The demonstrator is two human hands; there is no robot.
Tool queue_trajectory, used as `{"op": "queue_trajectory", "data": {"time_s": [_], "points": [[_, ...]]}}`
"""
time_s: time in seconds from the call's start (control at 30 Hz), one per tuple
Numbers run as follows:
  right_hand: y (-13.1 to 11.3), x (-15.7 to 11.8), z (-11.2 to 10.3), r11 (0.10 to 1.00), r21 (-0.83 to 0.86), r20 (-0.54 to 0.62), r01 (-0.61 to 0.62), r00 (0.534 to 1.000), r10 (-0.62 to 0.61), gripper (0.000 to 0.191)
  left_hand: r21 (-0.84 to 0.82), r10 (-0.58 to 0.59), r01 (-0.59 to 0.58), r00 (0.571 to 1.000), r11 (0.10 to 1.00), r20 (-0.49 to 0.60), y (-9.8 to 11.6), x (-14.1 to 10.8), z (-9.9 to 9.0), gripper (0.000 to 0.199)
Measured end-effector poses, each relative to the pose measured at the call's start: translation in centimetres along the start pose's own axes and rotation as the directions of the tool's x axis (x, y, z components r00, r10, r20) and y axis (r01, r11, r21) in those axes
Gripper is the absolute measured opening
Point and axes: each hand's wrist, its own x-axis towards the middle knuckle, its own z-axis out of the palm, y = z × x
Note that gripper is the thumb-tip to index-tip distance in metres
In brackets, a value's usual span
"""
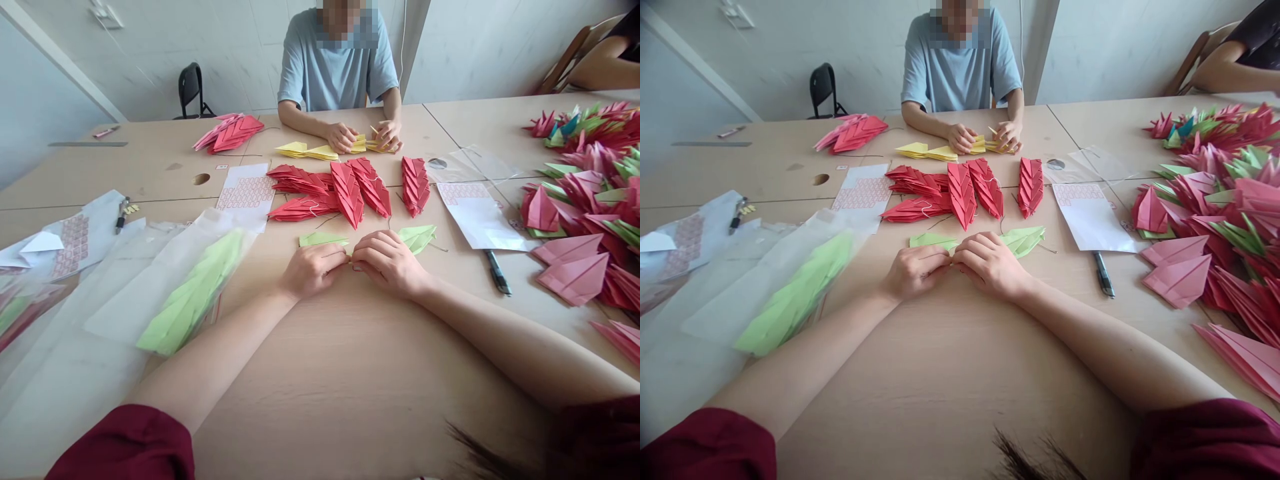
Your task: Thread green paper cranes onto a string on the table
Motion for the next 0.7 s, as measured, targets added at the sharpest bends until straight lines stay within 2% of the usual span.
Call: {"op": "queue_trajectory", "data": {"time_s": [0.2, 0.47, 0.7], "points": [[0.33, -0.17, 0.23, 0.989, 0.090, -0.130, -0.121, 0.983, 0.132, 0.005, -0.021, -0.102, 0.101, 0.990, 0.995, -0.097, -0.57, 0.33, 0.07, 0.010], [-0.08, -0.05, 0.21, 0.986, 0.115, -0.093, -0.122, 0.987, 0.133, 0.007, -0.046, -0.110, 0.110, 0.994, 0.993, -0.005, -0.43, 0.37, 0.03, 0.014], [0.21, -0.22, 0.24, 0.993, 0.044, -0.137, -0.114, 0.983, 0.119, 0.002, -0.044, -0.112, 0.110, 0.993, 0.993, -0.040, -0.60, 0.36, 0.01, 0.013]]}}
